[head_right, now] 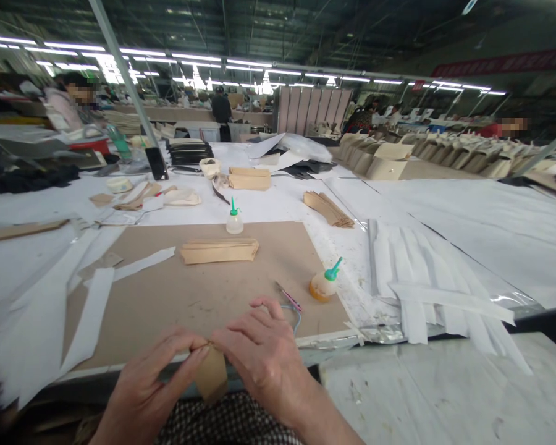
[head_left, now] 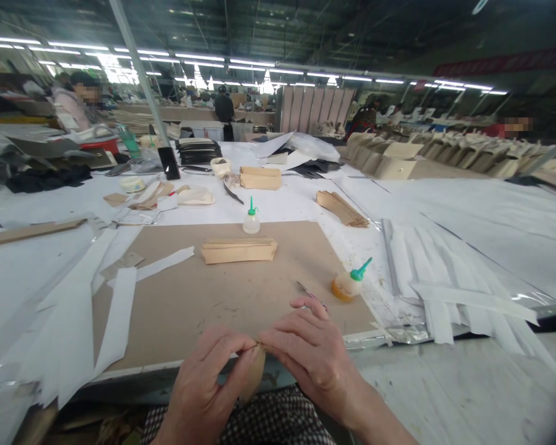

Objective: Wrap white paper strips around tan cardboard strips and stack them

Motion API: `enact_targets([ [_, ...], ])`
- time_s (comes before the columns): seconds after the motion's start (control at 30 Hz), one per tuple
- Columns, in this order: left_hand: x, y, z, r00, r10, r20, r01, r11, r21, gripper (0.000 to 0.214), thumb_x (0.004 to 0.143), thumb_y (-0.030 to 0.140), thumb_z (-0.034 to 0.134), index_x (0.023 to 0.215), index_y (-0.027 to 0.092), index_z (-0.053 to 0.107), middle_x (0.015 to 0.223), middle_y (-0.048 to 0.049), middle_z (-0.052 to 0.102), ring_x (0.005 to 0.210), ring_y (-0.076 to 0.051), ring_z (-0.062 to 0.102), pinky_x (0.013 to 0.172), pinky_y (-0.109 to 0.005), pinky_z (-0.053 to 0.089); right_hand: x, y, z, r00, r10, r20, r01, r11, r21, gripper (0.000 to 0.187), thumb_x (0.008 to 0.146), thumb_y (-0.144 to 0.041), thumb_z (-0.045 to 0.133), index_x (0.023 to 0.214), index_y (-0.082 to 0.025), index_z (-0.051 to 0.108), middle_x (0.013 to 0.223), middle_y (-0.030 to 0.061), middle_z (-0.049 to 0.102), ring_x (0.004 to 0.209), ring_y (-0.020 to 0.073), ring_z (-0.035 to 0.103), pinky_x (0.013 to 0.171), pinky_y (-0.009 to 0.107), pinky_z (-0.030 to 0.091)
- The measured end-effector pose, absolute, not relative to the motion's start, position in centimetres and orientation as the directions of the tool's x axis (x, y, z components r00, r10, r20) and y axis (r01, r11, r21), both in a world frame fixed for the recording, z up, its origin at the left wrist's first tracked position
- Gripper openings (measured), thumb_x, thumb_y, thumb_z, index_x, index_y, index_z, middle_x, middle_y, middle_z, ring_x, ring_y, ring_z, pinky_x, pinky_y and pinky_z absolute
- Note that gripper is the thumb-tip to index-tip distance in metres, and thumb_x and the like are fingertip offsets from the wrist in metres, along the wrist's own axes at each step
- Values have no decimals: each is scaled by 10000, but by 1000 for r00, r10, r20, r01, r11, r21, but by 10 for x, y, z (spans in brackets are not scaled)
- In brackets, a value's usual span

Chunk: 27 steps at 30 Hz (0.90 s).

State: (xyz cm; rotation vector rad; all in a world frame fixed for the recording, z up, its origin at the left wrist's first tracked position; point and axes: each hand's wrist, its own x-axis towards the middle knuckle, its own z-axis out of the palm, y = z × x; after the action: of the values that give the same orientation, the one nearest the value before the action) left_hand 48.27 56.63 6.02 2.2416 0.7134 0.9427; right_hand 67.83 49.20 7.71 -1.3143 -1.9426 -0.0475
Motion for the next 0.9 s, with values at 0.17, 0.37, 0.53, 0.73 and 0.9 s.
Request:
enact_targets([
  [0.17, 483, 565, 59, 613, 654, 443, 240, -689, 684, 130, 954, 233, 580, 872, 230, 680, 821, -17, 697, 787, -155, 632, 752, -218, 493, 683, 491, 85, -275, 788, 550, 838, 477, -265, 220, 987, -90, 544, 1121, -218, 664, 869, 10, 704, 784, 158, 606, 1063, 452, 336],
  [0.37, 484, 565, 59, 632, 630, 451, 223, -705, 673, 133, 952, 221, 574, 865, 230, 674, 806, -14, 678, 768, -151, 612, 735, -218, 474, 685, 497, 99, -351, 814, 463, 810, 512, -286, 203, 982, -113, 496, 951, -225, 662, 795, 4, 664, 760, 167, 575, 1075, 455, 344],
  [0.53, 483, 569, 55, 653, 665, 362, 200, -613, 765, 93, 940, 262, 612, 881, 228, 676, 845, -5, 690, 794, -146, 627, 738, -212, 481, 688, 507, 101, -399, 807, 435, 746, 562, -357, 177, 937, -115, 493, 853, -208, 618, 739, -5, 574, 742, 167, 511, 1012, 410, 402],
  [0.73, 485, 571, 52, 627, 771, 113, 196, -296, 935, 168, 899, 366, 669, 957, 220, 730, 927, -20, 733, 871, -175, 662, 786, -241, 515, 696, 522, 96, -453, 800, 393, 635, 599, -487, 136, 938, -145, 551, 859, -223, 630, 726, -34, 570, 746, 153, 518, 941, 371, 428],
  [0.9, 487, 571, 43, 389, 921, 17, 73, -50, 996, 279, 815, 424, 762, 975, 196, 743, 895, -33, 749, 806, -177, 691, 723, -235, 553, 690, 523, 86, -161, 948, 273, 481, 317, -818, 112, 1000, -278, 594, 1007, -228, 694, 832, -16, 627, 811, 148, 586, 799, 290, 469],
])
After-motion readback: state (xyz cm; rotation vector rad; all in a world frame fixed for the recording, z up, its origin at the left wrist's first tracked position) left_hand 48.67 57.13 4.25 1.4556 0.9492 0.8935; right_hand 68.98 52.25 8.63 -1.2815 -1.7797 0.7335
